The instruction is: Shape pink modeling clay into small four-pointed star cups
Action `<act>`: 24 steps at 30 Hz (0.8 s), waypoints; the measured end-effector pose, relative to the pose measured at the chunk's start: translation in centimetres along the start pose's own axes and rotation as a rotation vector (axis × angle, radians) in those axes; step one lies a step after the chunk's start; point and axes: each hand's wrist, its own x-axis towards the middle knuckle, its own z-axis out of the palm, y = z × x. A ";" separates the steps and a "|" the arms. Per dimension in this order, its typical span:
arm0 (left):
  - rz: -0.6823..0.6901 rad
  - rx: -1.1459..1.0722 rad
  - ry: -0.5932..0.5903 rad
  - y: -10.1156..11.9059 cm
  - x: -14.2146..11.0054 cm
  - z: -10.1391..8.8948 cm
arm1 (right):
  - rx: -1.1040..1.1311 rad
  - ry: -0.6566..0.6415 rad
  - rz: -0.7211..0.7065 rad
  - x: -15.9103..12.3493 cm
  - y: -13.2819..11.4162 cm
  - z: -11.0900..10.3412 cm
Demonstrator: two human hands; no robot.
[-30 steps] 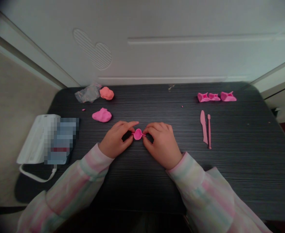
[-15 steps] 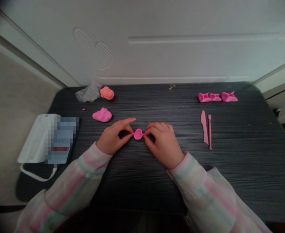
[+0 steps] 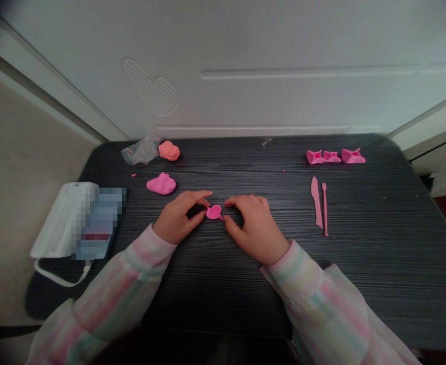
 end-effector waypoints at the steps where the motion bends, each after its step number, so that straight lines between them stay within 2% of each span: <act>1: 0.004 0.003 0.004 0.0 0.0 0.0 | 0.016 0.006 -0.001 0.0 0.0 0.0; 9: 0.023 0.038 0.018 0.1 0.2 0.1 | 0.059 -0.045 -0.070 0.4 -0.2 0.2; 17: 0.047 -0.013 0.107 0.1 0.2 -0.5 | 0.094 0.009 -0.066 0.2 -0.2 0.2; 22: 0.138 -0.071 -0.032 -0.1 0.4 -1.0 | 0.070 -0.006 -0.080 0.2 -0.1 0.3; 24: 0.166 -0.065 -0.054 -0.3 0.4 -1.0 | 0.067 -0.005 -0.085 0.2 0.0 0.3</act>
